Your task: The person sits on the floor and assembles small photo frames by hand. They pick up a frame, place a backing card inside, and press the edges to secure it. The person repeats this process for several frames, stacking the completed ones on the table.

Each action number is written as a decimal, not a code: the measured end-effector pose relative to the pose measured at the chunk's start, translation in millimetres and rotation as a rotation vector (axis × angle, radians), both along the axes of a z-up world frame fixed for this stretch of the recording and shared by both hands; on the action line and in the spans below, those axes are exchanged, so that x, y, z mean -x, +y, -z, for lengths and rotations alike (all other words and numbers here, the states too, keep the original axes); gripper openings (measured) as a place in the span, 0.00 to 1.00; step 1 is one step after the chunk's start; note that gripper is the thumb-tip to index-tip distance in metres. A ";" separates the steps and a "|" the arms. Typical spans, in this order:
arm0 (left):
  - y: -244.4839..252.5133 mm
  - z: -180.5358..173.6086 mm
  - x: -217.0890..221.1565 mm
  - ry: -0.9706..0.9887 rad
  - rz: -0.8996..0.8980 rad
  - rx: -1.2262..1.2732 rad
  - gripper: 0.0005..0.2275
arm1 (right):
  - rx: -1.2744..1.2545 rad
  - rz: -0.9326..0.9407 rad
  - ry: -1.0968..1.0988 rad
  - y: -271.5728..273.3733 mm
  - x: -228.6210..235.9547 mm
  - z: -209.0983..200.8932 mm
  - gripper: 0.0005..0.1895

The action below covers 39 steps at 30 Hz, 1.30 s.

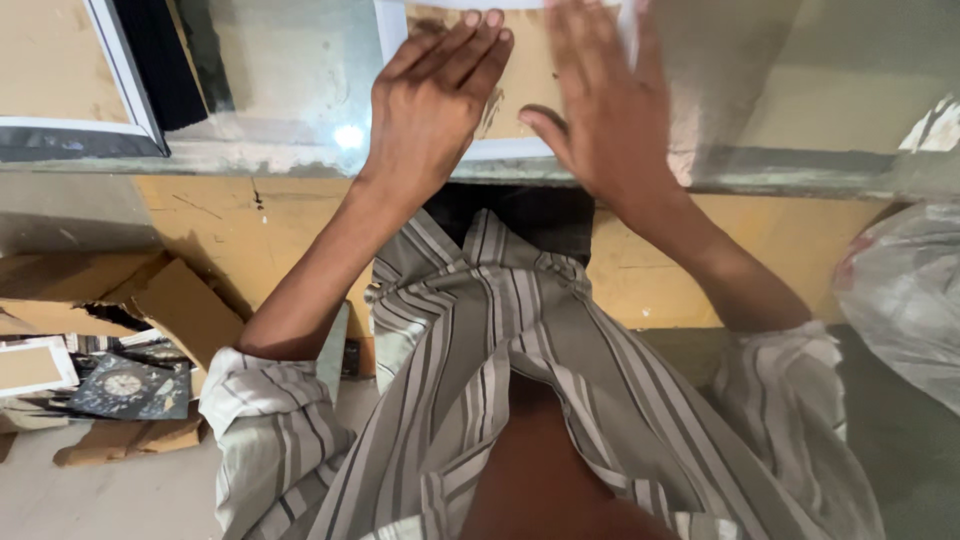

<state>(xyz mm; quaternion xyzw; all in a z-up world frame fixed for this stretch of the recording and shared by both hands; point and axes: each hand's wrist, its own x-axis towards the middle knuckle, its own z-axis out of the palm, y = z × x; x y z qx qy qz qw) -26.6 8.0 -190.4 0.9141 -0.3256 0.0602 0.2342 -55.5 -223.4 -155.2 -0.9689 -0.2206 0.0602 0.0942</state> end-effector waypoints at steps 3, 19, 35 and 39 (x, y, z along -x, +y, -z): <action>-2.0 -4.4 -1.9 -0.017 -0.012 -0.042 0.15 | 0.040 0.098 -0.003 -14.9 2.7 -6.7 0.52; 56.5 -31.8 22.9 0.157 -0.319 -0.258 0.37 | -0.101 0.247 -0.016 -1.5 25.9 2.0 0.52; 54.0 -43.2 -10.4 0.894 0.104 0.473 0.16 | -1.424 0.564 0.184 26.6 64.2 12.5 0.47; 75.0 -27.6 -17.5 1.043 0.538 1.105 0.25 | -1.337 0.340 0.768 -19.5 51.9 -16.8 0.18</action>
